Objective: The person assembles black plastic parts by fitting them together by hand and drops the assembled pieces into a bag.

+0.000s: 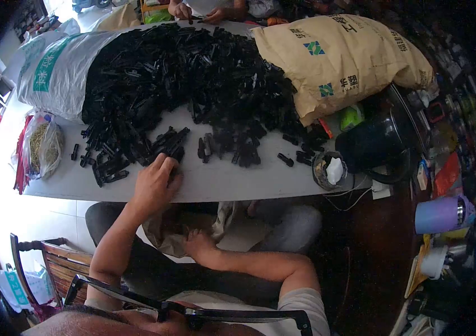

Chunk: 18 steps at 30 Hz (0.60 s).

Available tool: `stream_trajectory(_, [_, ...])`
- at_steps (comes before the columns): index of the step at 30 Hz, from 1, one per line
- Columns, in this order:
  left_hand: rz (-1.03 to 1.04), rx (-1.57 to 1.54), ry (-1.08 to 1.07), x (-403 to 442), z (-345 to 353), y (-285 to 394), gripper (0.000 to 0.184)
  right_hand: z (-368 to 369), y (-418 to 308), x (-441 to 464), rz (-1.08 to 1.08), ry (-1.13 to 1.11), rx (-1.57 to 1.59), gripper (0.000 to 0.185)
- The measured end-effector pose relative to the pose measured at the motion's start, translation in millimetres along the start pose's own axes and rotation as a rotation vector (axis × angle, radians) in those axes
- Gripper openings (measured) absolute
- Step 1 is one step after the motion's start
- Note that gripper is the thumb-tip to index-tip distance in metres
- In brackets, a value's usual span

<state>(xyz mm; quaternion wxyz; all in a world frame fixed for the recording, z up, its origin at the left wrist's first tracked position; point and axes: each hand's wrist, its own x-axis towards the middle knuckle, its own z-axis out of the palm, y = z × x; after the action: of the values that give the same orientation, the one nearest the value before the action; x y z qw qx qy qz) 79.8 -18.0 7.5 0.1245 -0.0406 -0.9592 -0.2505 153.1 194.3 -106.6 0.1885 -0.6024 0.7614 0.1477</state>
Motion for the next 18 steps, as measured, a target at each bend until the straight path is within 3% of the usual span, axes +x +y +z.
stream_trajectory(2, [-0.026, -0.004, 0.008, -2.2, -0.2, 1.1, 0.026, -3.0, -5.4, -1.0, -0.044, -0.041, 0.074, 0.064])
stream_trajectory(5, [-0.036, -0.024, 0.018, -3.1, 2.2, -2.0, 0.026, 21.1, -22.2, -3.5, -0.075, 0.095, 0.413, 0.059])
stream_trajectory(8, [0.017, -0.007, 0.045, -3.9, 1.9, -3.2, 0.023, 11.8, -26.8, -7.4, -0.083, 0.058, 0.574, 0.026])
stream_trajectory(11, [0.060, -0.022, 0.067, -4.0, 2.7, -4.3, 0.022, 4.7, -20.1, -0.7, -0.151, -0.050, 0.609, 0.055])
stream_trajectory(14, [0.045, -0.030, 0.056, -4.9, 2.4, -4.5, 0.020, -22.7, -10.3, 3.9, -0.094, -0.200, 0.508, 0.057])
stream_trajectory(17, [0.011, -0.057, 0.046, -4.4, 0.4, -3.3, 0.025, -18.7, -3.6, -11.6, 0.043, 0.474, 0.356, 0.058])
stream_trajectory(18, [0.024, -0.073, 0.076, -3.9, 1.3, -4.0, 0.027, -30.9, 6.1, -16.6, 0.010, 0.556, 0.409, 0.054])
